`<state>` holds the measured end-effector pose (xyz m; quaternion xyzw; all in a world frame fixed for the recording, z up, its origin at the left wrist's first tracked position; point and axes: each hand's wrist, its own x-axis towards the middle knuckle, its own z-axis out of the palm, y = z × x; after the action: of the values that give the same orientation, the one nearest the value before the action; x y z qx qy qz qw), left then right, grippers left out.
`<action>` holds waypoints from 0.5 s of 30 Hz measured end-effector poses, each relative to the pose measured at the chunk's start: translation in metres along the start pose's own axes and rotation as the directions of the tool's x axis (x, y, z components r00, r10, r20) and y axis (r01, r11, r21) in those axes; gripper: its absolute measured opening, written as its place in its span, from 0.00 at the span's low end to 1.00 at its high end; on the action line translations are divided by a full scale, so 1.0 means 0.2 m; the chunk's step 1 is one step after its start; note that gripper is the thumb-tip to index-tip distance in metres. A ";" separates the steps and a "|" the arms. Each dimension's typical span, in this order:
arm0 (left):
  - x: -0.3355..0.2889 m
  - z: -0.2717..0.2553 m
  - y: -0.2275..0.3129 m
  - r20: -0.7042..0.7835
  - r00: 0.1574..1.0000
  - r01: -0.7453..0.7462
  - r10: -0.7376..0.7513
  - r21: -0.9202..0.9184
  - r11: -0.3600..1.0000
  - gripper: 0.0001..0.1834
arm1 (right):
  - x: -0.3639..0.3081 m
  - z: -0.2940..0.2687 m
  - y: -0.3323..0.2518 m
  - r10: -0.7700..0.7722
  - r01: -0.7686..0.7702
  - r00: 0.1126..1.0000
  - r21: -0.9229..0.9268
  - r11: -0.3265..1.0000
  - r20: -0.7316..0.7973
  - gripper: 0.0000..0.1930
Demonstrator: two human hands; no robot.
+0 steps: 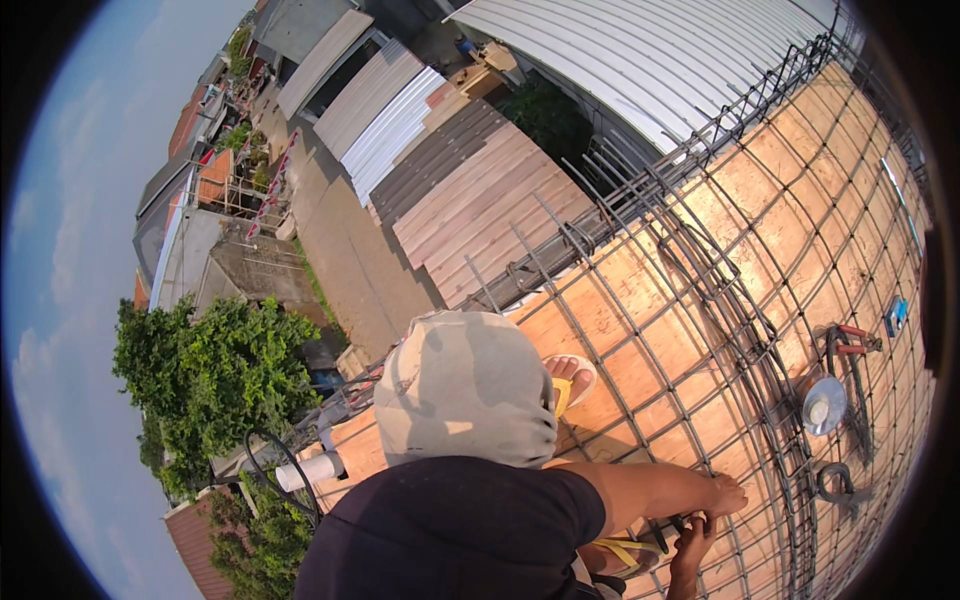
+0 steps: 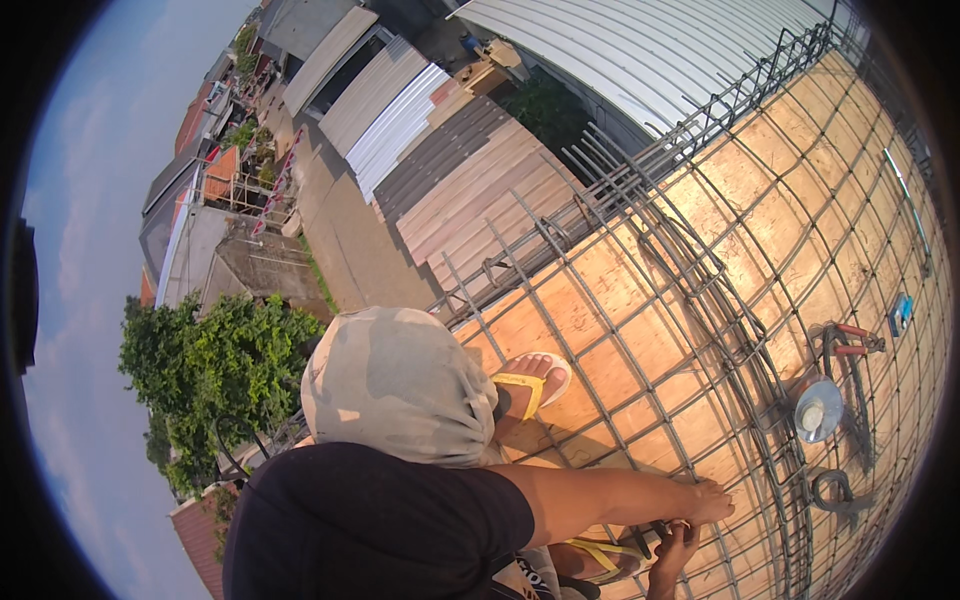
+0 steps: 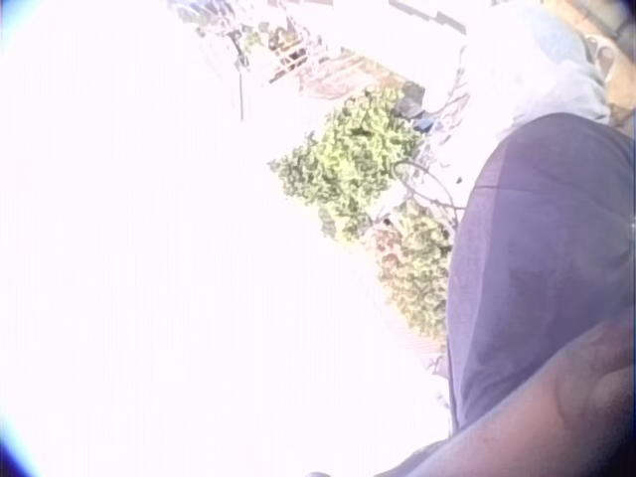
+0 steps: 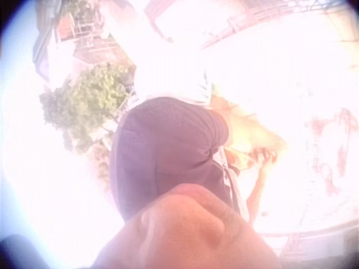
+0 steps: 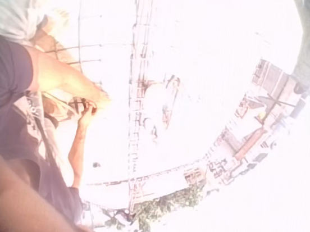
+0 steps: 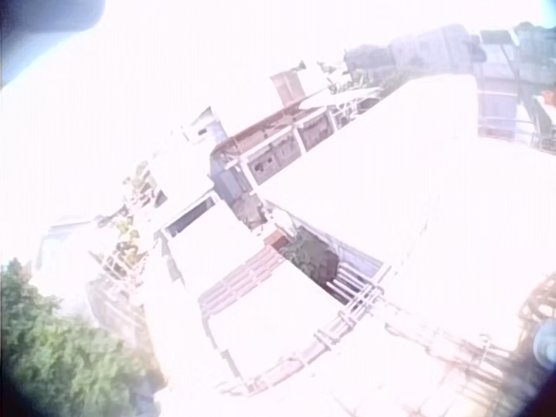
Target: The person ties steel reinforcing bars together using wire and pliers while working on a roof structure.
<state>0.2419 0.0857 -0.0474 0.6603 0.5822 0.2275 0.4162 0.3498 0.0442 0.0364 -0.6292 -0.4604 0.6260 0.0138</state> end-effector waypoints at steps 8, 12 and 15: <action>0.01 -0.02 0.03 0.050 0.998 0.026 -0.026 0.006 1.000 0.26 | 0.02 -0.02 0.00 0.142 -0.151 0.988 0.301 0.942 0.054 0.11; -0.03 -0.06 0.04 0.048 0.998 0.029 -0.029 -0.001 1.000 0.27 | 0.07 -0.03 0.07 0.122 -0.117 0.993 0.239 0.964 -0.004 0.11; -0.03 -0.07 0.04 0.063 0.998 0.012 -0.011 -0.004 1.000 0.28 | 0.09 -0.02 0.08 0.138 -0.130 0.990 0.253 0.959 -0.014 0.11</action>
<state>0.2350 0.0834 -0.0321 0.6630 0.5722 0.2053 0.4370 0.3585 0.0479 0.0145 -0.6618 -0.3334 0.6689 0.0582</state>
